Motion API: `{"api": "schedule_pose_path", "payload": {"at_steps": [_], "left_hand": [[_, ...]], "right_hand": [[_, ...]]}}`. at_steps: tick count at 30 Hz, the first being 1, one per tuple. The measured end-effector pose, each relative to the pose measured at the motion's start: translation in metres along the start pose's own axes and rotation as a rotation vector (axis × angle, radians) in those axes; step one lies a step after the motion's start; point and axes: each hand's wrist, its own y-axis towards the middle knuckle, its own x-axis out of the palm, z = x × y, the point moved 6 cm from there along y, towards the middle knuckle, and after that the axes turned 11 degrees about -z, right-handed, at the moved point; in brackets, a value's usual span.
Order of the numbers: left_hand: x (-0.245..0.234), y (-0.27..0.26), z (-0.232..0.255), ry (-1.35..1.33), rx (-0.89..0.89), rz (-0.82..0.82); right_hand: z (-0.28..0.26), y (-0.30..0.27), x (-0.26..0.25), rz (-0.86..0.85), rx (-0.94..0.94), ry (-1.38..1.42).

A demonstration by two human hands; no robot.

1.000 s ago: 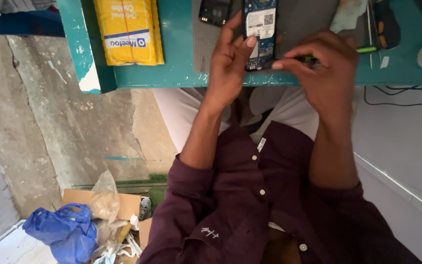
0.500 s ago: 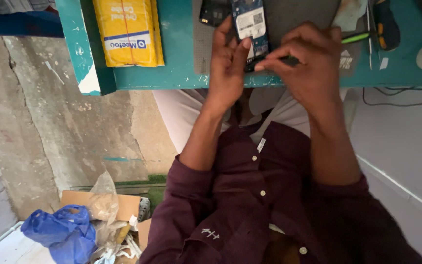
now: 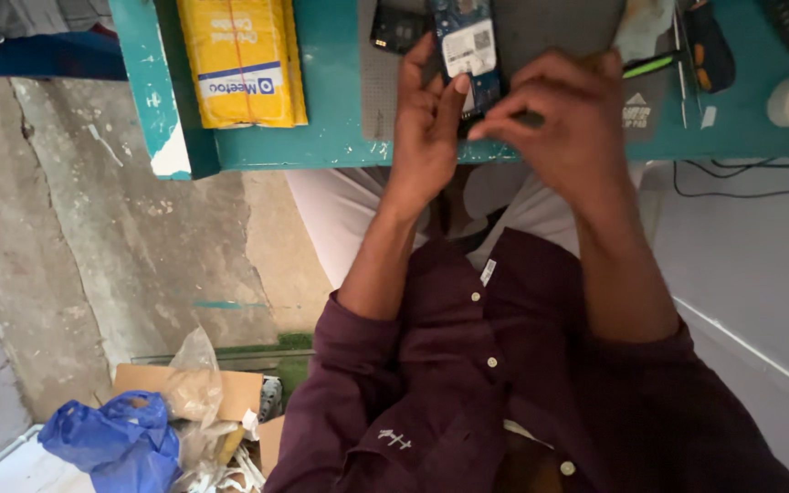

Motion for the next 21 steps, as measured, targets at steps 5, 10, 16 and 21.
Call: {"api": "schedule_pose_path", "payload": {"at_steps": [5,10,16,21], "left_hand": [[0.001,0.000,0.004,0.058,-0.018,0.008],[0.003,0.000,0.004,0.015,-0.029,-0.023],[0.004,-0.001,0.006,0.007,-0.052,-0.053],[0.005,-0.002,0.004,-0.018,-0.029,-0.067]], "right_hand": [[0.005,0.001,-0.003,0.009,0.045,0.102],[0.018,0.002,-0.012,0.038,0.241,0.269],[-0.003,-0.006,-0.001,0.049,0.051,0.096],[-0.009,-0.007,0.001,0.015,-0.012,0.072]]}}
